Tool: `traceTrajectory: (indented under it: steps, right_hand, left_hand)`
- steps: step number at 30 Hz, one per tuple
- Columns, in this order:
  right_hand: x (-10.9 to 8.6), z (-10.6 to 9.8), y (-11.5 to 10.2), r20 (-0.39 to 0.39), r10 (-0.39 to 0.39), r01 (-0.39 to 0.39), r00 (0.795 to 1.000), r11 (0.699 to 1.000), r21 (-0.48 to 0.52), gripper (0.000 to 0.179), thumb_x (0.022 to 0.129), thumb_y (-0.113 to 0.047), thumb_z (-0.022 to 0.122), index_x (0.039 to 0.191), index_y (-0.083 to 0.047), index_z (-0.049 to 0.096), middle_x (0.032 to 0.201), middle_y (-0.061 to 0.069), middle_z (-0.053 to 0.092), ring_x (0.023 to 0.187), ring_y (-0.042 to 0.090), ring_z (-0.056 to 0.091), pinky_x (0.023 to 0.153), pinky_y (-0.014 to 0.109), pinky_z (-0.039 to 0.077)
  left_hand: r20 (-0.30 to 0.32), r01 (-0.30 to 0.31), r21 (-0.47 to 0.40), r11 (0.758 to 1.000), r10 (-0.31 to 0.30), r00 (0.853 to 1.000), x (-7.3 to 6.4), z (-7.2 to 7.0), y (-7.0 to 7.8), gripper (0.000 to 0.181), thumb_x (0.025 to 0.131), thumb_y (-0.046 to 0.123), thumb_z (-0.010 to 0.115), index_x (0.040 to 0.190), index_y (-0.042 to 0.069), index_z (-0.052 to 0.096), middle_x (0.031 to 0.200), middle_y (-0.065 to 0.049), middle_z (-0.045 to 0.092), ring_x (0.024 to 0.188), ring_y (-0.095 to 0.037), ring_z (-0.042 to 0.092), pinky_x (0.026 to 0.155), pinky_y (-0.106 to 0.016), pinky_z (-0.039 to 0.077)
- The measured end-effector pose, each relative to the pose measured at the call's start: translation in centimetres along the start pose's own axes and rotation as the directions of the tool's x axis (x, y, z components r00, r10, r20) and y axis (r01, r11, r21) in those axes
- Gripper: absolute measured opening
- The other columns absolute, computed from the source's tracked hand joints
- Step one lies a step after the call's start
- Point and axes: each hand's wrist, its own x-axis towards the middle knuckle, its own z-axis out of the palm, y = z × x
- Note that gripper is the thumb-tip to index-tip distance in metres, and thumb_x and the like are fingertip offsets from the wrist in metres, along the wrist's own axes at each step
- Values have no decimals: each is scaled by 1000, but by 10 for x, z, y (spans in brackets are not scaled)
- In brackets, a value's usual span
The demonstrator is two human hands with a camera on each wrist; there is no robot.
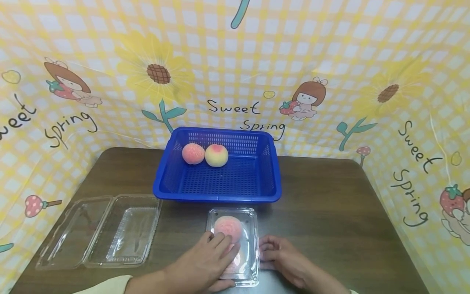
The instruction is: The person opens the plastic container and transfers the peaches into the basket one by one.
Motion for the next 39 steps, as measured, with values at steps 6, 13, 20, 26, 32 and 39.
traceTrajectory:
  steps: [6, 13, 20, 26, 32, 39]
  right_hand:
    - [-5, -2, 4, 113, 32, -36, 993, 999, 32, 28, 93, 5, 62, 120, -2, 55, 109, 4, 64, 101, 16, 66, 96, 36, 61]
    - [-5, 1, 11, 166, 8, -28, 986, 993, 117, 28, 94, 8, 61, 119, -4, 55, 109, 2, 64, 104, 15, 67, 101, 35, 60]
    - [-3, 6, 18, 189, -77, 39, 979, 980, 197, 29, 95, 12, 55, 119, -4, 55, 111, 2, 67, 107, 14, 68, 105, 36, 57]
    - [-2, 10, 20, 181, -97, 57, 979, 976, 212, 30, 94, 13, 54, 116, -7, 58, 106, -1, 67, 103, 11, 69, 103, 33, 58]
    - [-2, 12, 20, 165, -96, 63, 982, 980, 191, 29, 93, 12, 56, 114, -9, 58, 105, -2, 69, 101, 10, 69, 100, 31, 60]
    - [-1, 11, 16, 105, -55, 41, 993, 991, 126, 27, 94, 7, 58, 114, -10, 56, 102, -3, 66, 96, 8, 66, 94, 26, 60]
  left_hand:
    - [24, 77, -4, 997, -77, 997, 1, -1, 2, 76, 90, 76, 49, 127, 13, 67, 109, 0, 63, 99, -16, 56, 77, -33, 47]
    - [57, 106, 14, 994, -107, 993, 3, -5, 0, 75, 90, 74, 53, 129, 11, 65, 113, -1, 65, 97, -16, 57, 77, -31, 48]
    - [6, 30, -39, 999, -30, 1000, 6, -3, 5, 69, 86, 69, 62, 128, 14, 63, 110, 1, 64, 101, -15, 59, 84, -31, 54]
    - [-142, -34, 85, 996, 46, 989, 12, 2, 16, 32, 94, 42, 52, 102, 15, 68, 91, 4, 62, 81, -13, 54, 66, -24, 48]
    - [-246, -46, 272, 961, 116, 962, 17, 4, 27, 40, 89, 2, 29, 82, 12, 67, 77, -1, 65, 66, -15, 60, 52, -22, 56]
    - [-243, -77, 409, 909, 189, 951, 19, 6, 34, 34, 93, 6, 40, 88, 10, 74, 81, -6, 76, 62, -18, 71, 47, -24, 56]
